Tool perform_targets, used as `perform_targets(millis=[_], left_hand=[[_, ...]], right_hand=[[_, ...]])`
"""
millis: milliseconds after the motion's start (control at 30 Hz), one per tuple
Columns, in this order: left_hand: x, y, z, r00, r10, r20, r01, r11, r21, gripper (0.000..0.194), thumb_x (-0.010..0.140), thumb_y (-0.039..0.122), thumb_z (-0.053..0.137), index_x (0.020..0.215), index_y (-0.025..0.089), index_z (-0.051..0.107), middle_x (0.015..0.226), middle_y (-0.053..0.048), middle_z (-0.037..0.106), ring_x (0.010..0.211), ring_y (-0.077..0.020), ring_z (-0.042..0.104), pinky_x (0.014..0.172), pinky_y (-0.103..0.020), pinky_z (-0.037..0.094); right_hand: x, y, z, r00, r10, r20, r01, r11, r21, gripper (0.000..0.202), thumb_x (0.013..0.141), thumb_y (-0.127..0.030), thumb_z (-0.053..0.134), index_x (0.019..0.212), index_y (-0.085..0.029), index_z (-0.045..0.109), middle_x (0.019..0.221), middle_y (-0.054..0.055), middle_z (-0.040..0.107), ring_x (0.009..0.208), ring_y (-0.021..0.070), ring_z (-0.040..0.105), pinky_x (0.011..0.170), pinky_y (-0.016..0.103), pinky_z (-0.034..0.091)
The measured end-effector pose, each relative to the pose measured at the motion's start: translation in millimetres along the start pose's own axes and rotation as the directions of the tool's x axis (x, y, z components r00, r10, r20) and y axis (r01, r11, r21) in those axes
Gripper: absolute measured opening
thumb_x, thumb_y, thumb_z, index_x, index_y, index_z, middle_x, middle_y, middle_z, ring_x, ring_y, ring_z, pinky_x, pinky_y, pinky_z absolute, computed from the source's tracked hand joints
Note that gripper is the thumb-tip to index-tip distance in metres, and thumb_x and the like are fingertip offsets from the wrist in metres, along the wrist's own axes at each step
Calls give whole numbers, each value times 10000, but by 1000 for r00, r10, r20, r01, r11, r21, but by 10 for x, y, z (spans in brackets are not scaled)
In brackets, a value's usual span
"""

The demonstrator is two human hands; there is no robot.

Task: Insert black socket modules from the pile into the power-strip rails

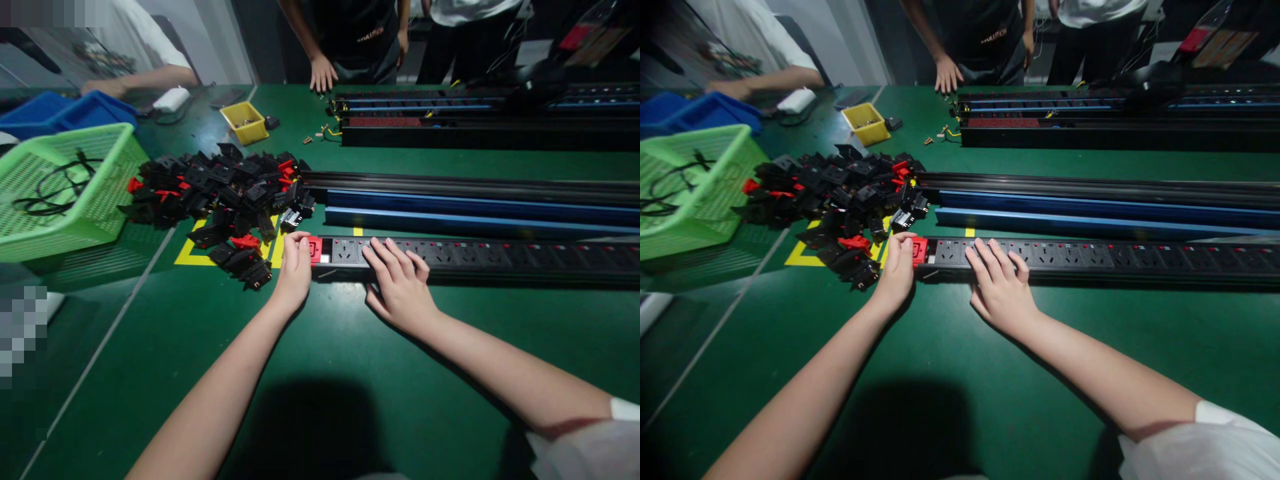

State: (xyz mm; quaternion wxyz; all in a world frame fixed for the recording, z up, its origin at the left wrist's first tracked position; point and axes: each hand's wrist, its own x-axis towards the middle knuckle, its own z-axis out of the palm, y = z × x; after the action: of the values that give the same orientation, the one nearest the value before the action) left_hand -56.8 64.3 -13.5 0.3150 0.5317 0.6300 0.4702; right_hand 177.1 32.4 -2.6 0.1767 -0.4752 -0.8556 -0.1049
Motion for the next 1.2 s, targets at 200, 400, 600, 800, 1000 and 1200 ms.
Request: perform_targets(millis=[200,400,600,800,1000,1200], left_hand=[[-25,71,27,991,129,-26,-124,982,144,419,1034,458,287,1191,215,590,1207,-92,615,1199,-234,532,1092,-427,389],[-17,76,2,990,135,34,-139,980,145,496,1041,452,265,1352,210,567,1391,-88,598,1303,-235,495,1149,-445,355],[-67,73,19,975,178,136,-204,957,205,559,1040,474,255,1468,191,476,1461,-98,551,1347,-254,433,1191,-472,300],[-51,73,14,967,179,180,-212,959,189,653,1010,559,321,1547,189,363,1499,-114,520,1343,-278,428,1181,-491,302],[-33,49,11,956,194,221,-239,951,199,732,975,605,398,1579,205,295,1534,-126,480,1344,-297,428,1160,-502,316],[-28,54,8,948,205,245,-256,946,200,707,987,581,390,1586,224,276,1542,-121,471,1364,-286,424,1158,-483,318]], right_hand=[[6,3,0,1000,0,-3,0,1000,6,719,900,-349,582,1556,-185,337,1614,91,371,1484,270,309,1164,445,159],[4,3,7,1000,-1,-6,1,1000,10,748,898,-340,584,1575,-190,301,1614,91,373,1477,282,322,1162,445,163],[4,0,5,1000,0,-8,0,1000,12,696,911,-343,566,1552,-181,347,1613,95,372,1481,272,321,1155,444,161],[3,5,3,1000,-1,-12,1,1000,8,712,897,-348,585,1549,-188,345,1614,86,372,1483,264,315,1158,444,162],[5,-9,-5,1000,12,-11,-12,1000,-6,699,902,-363,583,1537,-180,355,1609,100,380,1484,268,310,1162,445,161],[15,-15,-5,1000,24,-19,-24,1000,1,696,900,-354,578,1529,-161,352,1595,126,396,1490,274,299,1164,439,169]])
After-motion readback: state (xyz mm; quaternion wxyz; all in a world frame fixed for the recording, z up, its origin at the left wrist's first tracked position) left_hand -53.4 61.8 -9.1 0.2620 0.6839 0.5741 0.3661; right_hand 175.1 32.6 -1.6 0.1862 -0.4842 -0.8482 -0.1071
